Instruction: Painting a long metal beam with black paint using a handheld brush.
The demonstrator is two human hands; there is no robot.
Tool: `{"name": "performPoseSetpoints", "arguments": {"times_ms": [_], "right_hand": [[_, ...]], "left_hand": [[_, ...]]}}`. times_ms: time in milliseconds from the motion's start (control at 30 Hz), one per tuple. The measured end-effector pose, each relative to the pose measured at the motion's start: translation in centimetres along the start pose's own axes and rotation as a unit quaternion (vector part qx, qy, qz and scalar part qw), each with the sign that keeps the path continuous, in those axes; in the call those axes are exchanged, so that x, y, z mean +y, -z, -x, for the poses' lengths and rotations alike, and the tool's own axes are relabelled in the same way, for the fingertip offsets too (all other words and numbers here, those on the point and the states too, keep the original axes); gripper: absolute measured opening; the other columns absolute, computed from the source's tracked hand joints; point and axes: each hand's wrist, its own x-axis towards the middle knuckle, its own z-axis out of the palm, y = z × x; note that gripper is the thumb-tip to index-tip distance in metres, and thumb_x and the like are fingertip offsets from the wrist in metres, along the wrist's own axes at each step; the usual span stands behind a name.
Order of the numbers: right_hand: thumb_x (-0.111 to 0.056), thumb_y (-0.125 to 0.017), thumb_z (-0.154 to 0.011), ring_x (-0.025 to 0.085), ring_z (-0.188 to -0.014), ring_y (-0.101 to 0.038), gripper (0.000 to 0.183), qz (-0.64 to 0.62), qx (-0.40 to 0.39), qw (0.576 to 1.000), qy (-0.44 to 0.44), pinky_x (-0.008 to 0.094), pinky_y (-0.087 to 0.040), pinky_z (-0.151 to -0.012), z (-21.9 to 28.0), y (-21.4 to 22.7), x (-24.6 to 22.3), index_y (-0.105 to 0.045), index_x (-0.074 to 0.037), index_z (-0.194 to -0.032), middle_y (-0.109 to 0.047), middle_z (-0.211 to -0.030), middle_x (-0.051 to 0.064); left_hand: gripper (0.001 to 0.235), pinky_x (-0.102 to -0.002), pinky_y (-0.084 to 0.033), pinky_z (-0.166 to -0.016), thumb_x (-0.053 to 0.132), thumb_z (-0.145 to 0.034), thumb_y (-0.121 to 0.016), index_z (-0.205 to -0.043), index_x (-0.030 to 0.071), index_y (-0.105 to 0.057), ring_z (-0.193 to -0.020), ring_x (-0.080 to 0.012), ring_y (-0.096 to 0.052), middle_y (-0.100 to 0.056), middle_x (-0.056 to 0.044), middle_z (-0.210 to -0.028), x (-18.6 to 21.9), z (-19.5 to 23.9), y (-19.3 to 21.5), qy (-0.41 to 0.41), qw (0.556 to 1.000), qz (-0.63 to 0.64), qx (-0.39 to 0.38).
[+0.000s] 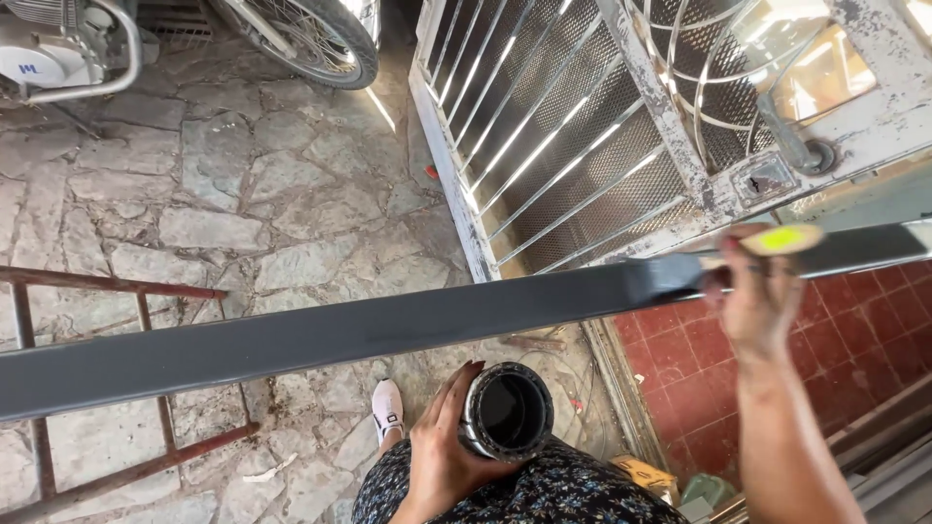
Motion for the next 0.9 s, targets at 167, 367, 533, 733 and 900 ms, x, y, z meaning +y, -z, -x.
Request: {"name": "performPoseSetpoints", "arguments": {"times_ms": [167,367,533,733,900], "right_hand": [[-0.016,-0.049,-0.112,0.002,-0.044,-0.052,0.013,-0.114,-0.021,0.99,0.084,0.014,-0.042,-0.033,0.1,-0.9,-1.6,-0.059,-0.014,-0.104,-0.056,-0.074,-0.005],[-0.01,-0.05,-0.116,0.006,-0.047,-0.055,0.008,-0.03,-0.006,0.994,0.109,0.015,-0.042,-0.035,-0.8,0.7,0.5,-0.057,-0.007,-0.113,-0.061,-0.081,0.003],[-0.022,-0.051,-0.11,0.004,-0.044,-0.052,0.01,-0.087,-0.009,0.996,0.008,0.015,-0.037,-0.033,2.3,-5.4,-5.6,-0.058,-0.015,-0.111,-0.057,-0.07,-0.003],[-0.002,-0.046,-0.118,0.008,-0.044,-0.05,0.015,-0.024,0.01,0.999,0.043,0.018,-0.038,-0.036,0.1,-1.3,-3.8,-0.057,-0.003,-0.108,-0.058,-0.07,0.005],[-0.014,-0.048,-0.113,0.007,-0.046,-0.055,0.01,-0.098,-0.115,0.988,0.008,0.017,-0.041,-0.036,1.0,-6.3,-4.4,-0.057,-0.009,-0.113,-0.063,-0.07,0.005]], "left_hand": [[0.13,-0.046,-0.055,-0.106,0.051,-0.046,-0.107,-0.152,0.013,-0.042,-0.129,-0.029,-0.065,-0.061,-0.011,-0.147,-1.0,0.3,-0.1,0.003,1.0,-0.009,0.0],[0.127,-0.043,-0.055,-0.104,0.049,-0.047,-0.107,-0.151,0.012,-0.044,-0.129,-0.0271,-0.065,-0.062,-0.009,-0.147,-0.9,0.0,0.8,-0.018,0.999,-0.002,0.029],[0.135,-0.043,-0.054,-0.106,0.043,-0.042,-0.111,-0.153,0.011,-0.041,-0.131,-0.0276,-0.063,-0.061,-0.01,-0.147,-1.7,0.5,1.1,-0.001,1.0,-0.006,0.011],[0.126,-0.041,-0.053,-0.105,0.043,-0.044,-0.109,-0.15,0.015,-0.046,-0.132,-0.0253,-0.063,-0.062,-0.007,-0.148,-2.0,0.9,2.0,0.018,0.999,0.018,0.028],[0.135,-0.043,-0.054,-0.105,0.039,-0.04,-0.112,-0.153,0.013,-0.042,-0.135,-0.0265,-0.059,-0.059,-0.01,-0.15,-1.8,1.1,3.5,0.03,0.999,0.003,0.016]]}}
